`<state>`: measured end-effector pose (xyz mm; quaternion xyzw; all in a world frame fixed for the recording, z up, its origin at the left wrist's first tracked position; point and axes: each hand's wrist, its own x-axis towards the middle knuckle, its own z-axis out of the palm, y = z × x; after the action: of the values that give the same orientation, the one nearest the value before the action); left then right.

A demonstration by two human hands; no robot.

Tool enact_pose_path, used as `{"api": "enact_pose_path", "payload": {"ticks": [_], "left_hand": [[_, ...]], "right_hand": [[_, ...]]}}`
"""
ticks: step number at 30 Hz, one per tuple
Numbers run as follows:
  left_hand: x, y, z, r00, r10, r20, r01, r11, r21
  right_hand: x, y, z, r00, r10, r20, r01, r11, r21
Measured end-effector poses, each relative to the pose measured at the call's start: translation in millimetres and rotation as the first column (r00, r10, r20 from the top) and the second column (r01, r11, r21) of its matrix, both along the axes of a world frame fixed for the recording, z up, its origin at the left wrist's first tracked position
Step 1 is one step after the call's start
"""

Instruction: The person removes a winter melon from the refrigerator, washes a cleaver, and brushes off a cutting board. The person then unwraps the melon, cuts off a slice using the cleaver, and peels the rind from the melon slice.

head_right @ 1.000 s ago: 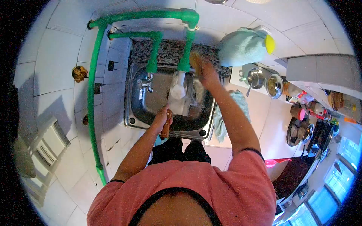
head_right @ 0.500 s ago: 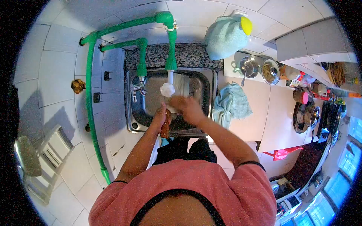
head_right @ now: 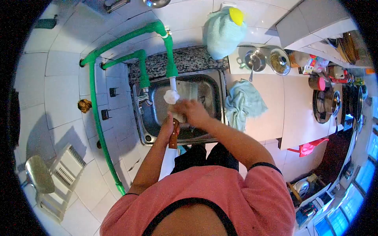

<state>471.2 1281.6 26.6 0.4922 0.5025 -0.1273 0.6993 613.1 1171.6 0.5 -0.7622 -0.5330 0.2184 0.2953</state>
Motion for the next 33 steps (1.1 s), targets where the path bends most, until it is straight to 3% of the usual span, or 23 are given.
{"api": "enact_pose_path", "payload": {"ticks": [2,4,5,7,8,10,12,14,16,19,22,23,24,26,27,29,32,33], "left_hand": [[-6,-4,-3,0.995,-0.095,0.035,0.095,0.995,-0.011],[0,-11,16,0.996,-0.088,0.029,0.088,0.996,0.006],[2,-10,23,0.996,-0.083,0.024,0.082,0.996,0.021],[0,0,0,0.997,-0.072,0.029,0.072,0.997,0.031],[0,4,-8,0.998,-0.055,0.033,0.054,0.998,0.034],[-1,7,-5,0.998,-0.051,0.036,0.049,0.997,0.052],[-1,6,0,0.998,-0.042,0.037,0.039,0.997,0.073],[-7,0,8,1.0,-0.013,0.014,0.013,1.0,0.026],[-3,4,7,1.0,-0.011,0.027,0.009,0.999,0.049],[-2,10,4,1.0,-0.005,0.012,0.004,0.998,0.067],[1,4,10,1.0,0.023,-0.008,-0.023,0.998,0.051],[3,-1,13,0.999,0.054,0.003,-0.054,0.998,0.037],[3,-4,13,0.999,0.054,0.003,-0.054,0.998,0.039],[5,-6,14,0.998,0.044,0.045,-0.046,0.998,0.048],[4,-4,16,0.999,0.036,0.039,-0.038,0.998,0.053],[8,-1,19,0.999,-0.004,0.035,-0.002,0.985,0.17],[5,1,11,0.998,0.054,0.03,-0.056,0.995,0.083],[4,-2,10,0.998,0.056,0.026,-0.058,0.995,0.081]], "right_hand": [[46,17,-21,0.99,-0.135,0.047,0.142,0.97,-0.197],[59,22,-30,0.933,-0.334,0.136,0.34,0.94,-0.022],[50,20,-23,0.931,-0.343,0.129,0.348,0.937,-0.02],[16,8,1,0.996,-0.057,0.066,0.063,0.993,-0.103],[0,1,19,0.997,0.013,-0.079,-0.011,0.999,0.031],[-16,-8,9,1.0,-0.007,0.008,0.006,0.981,0.194],[16,-7,4,0.998,-0.06,0.031,0.058,0.997,0.049],[45,-7,15,0.97,-0.23,0.083,0.228,0.973,0.04],[34,-14,-5,0.99,-0.107,0.088,0.11,0.994,-0.025],[-7,-41,17,1.0,0.004,0.001,-0.004,0.999,0.034],[12,-36,17,0.994,0.018,0.108,-0.032,0.991,0.128],[25,-24,2,0.992,-0.041,0.121,0.046,0.998,-0.04],[27,-26,-7,0.992,-0.041,0.12,0.046,0.998,-0.038],[34,-19,3,0.967,-0.195,0.164,0.204,0.978,-0.045],[25,-24,-4,0.986,-0.098,0.139,0.105,0.994,-0.043],[-2,-41,11,0.992,-0.067,0.103,0.072,0.996,-0.047],[12,-38,20,0.998,0.049,0.04,-0.041,0.983,-0.178],[26,-29,5,0.981,0.015,0.192,0.01,0.992,-0.128]]}}
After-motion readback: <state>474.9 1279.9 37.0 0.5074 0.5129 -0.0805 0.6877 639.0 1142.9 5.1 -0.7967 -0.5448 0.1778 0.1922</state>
